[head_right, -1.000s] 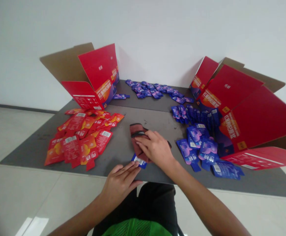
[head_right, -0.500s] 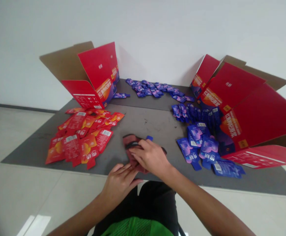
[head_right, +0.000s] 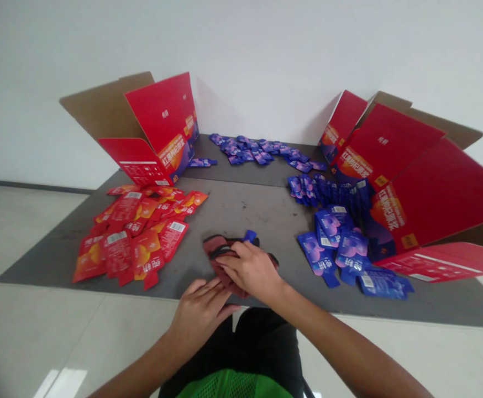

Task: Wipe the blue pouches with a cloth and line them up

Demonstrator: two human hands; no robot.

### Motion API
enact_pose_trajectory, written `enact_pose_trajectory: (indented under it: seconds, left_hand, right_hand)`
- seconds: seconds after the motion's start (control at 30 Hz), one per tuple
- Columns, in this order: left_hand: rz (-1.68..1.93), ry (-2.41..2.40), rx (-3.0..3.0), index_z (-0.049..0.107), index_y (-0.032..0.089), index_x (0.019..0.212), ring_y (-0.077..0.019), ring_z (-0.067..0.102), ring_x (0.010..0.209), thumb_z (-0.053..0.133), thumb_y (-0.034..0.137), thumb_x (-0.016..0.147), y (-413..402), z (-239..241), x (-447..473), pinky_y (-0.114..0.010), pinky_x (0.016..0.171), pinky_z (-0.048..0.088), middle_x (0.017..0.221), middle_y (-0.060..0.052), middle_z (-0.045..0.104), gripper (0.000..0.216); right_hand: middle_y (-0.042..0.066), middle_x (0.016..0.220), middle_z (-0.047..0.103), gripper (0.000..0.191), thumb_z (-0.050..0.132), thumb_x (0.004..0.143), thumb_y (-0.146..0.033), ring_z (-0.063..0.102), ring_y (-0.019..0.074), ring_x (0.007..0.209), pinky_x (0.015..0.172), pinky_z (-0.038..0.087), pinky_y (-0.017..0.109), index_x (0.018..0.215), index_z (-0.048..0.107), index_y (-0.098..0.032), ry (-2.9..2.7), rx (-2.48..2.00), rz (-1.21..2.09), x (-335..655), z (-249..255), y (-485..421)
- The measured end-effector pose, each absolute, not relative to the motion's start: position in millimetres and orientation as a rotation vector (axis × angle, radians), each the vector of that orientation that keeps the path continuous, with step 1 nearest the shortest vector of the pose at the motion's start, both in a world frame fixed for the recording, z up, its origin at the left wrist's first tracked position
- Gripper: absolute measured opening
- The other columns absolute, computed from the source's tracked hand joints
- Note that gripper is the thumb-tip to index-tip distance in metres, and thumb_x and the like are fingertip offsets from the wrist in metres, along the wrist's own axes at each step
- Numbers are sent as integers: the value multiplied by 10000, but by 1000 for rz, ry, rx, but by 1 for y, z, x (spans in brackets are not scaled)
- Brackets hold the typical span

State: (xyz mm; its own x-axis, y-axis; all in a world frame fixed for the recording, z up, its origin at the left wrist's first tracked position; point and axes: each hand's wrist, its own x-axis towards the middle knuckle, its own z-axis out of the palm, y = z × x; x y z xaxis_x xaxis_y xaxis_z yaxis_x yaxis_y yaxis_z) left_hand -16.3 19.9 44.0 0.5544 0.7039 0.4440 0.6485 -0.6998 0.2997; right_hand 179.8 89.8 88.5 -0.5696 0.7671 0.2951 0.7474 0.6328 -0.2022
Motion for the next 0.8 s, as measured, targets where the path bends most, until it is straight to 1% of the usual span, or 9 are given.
enact_pose_trajectory:
  seconds: [0.07,0.17,0.3,0.37,0.47,0.57,0.63,0.73,0.8]
  left_hand:
    - [852,1167,2694,682,160,1177,-254,732,1121,541,413,1063,20,44,-16,-400,863,500,1191,-93,778,311]
    - [908,1162,2717,657,162,1245,-246,712,1177,510,428,1076,20,42,-16,-398,885,493,1294,-94,738,348]
    - [930,1176,2703,664,171,1232,-245,714,1175,504,439,1077,20,40,-16,-399,889,492,1287,-89,742,349]
    - [918,1175,2688,678,167,1201,-250,726,1148,525,436,1068,20,41,-16,-397,875,497,1223,-91,769,336]
    - [864,1176,2672,699,167,1144,-254,740,1105,558,428,1055,20,41,-15,-397,861,506,1136,-89,795,309]
    - [832,1171,2697,677,173,1225,-259,708,1185,559,409,1058,18,39,-16,-407,909,504,1265,-107,750,313]
    - [831,1167,2721,665,175,1250,-264,695,1213,575,409,1051,19,39,-17,-414,929,497,1314,-110,725,320]
    - [786,1127,2734,679,178,1198,-266,726,1138,670,481,981,28,52,-17,-409,906,499,1254,-100,756,373]
    - [707,1107,2711,686,195,1181,-250,764,960,719,546,920,41,67,-15,-392,832,505,1091,-66,803,438]
  right_hand:
    - [42,1076,695,256,589,1032,-384,646,186,973,846,516,299,1229,750,-355,-2474,-1282,84,186,80,104]
    - [65,1030,693,270,580,1035,-386,642,206,950,820,503,312,1222,765,-327,-2409,-1502,-43,206,87,142]
    - [76,1070,684,294,541,1051,-388,629,215,978,855,493,329,1247,753,-327,-2345,-1480,-121,204,107,136]
    - [62,1099,684,294,535,1055,-393,627,206,993,863,496,323,1264,735,-343,-2381,-1347,-51,191,103,110]
    - [39,1073,690,253,576,1038,-384,640,184,956,833,509,298,1221,750,-359,-2476,-1201,74,181,86,90]
    - [46,1058,696,257,599,1027,-369,656,189,962,837,518,298,1233,752,-353,-2397,-1381,55,195,77,114]
    - [62,1022,697,253,606,1023,-359,661,203,957,844,526,312,1213,768,-324,-2308,-1521,-14,211,84,136]
    - [74,1052,692,275,585,1032,-356,666,213,993,899,535,335,1237,759,-296,-2073,-1504,-38,227,105,141]
    - [73,1108,690,305,573,1038,-363,667,214,1023,935,538,349,1292,728,-297,-1861,-1408,-8,230,113,120]
